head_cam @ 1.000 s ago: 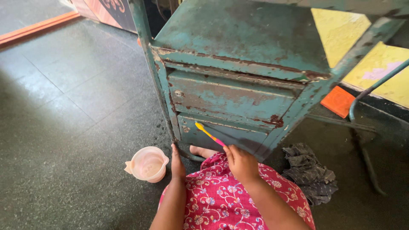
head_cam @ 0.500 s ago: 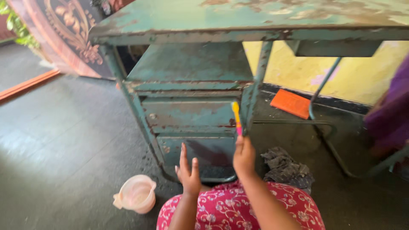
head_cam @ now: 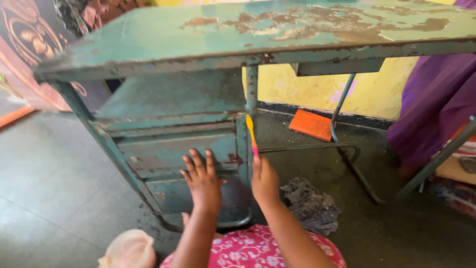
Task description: The person sits on the floor and scrubs the front of a teal metal cabinet using a toothbrush and a small container of liquid. They repeatedly dip the toothbrush into the container and scrub the cabinet's surface, then wipe the area with a cloth.
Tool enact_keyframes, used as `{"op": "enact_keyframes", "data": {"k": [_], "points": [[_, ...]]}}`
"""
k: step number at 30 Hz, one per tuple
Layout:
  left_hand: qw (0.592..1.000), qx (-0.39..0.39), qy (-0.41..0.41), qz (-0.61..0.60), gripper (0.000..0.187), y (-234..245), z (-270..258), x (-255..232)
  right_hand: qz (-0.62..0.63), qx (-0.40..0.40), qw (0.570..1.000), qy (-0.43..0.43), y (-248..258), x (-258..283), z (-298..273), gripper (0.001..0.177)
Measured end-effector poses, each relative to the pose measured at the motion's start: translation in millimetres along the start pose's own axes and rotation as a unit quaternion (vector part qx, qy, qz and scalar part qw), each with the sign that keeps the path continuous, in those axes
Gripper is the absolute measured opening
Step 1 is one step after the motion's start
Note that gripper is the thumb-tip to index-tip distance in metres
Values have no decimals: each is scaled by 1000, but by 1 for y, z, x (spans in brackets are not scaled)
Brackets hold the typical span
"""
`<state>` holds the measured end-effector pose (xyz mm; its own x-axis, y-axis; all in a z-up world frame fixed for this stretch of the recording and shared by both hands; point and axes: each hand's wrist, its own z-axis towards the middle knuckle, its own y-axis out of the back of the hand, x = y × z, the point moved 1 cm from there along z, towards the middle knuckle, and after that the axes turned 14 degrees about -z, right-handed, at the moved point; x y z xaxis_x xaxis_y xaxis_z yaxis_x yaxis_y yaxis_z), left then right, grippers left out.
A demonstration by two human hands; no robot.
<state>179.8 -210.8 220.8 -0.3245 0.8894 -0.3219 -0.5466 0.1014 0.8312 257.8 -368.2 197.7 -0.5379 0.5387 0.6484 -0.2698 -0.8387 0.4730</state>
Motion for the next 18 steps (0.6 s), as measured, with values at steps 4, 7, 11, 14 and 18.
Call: {"op": "enact_keyframes", "data": {"k": [4,7,11,14,18], "points": [[999,-46,-1,-21,120,-16,-2,6,-12,39,999,17,4,3,15,40],[998,-60,-6,-13,120,-16,-5,5,-34,91,995,22,5,-16,-6,37],[998,-63,-14,-10,122,-7,-7,-2,31,126,990,58,26,-27,5,28],[997,-70,-19,-6,120,-6,-9,-2,22,-30,971,235,53,-12,49,18],[997,-71,-24,-27,118,-12,-11,4,0,0,983,182,70,-11,101,18]]}}
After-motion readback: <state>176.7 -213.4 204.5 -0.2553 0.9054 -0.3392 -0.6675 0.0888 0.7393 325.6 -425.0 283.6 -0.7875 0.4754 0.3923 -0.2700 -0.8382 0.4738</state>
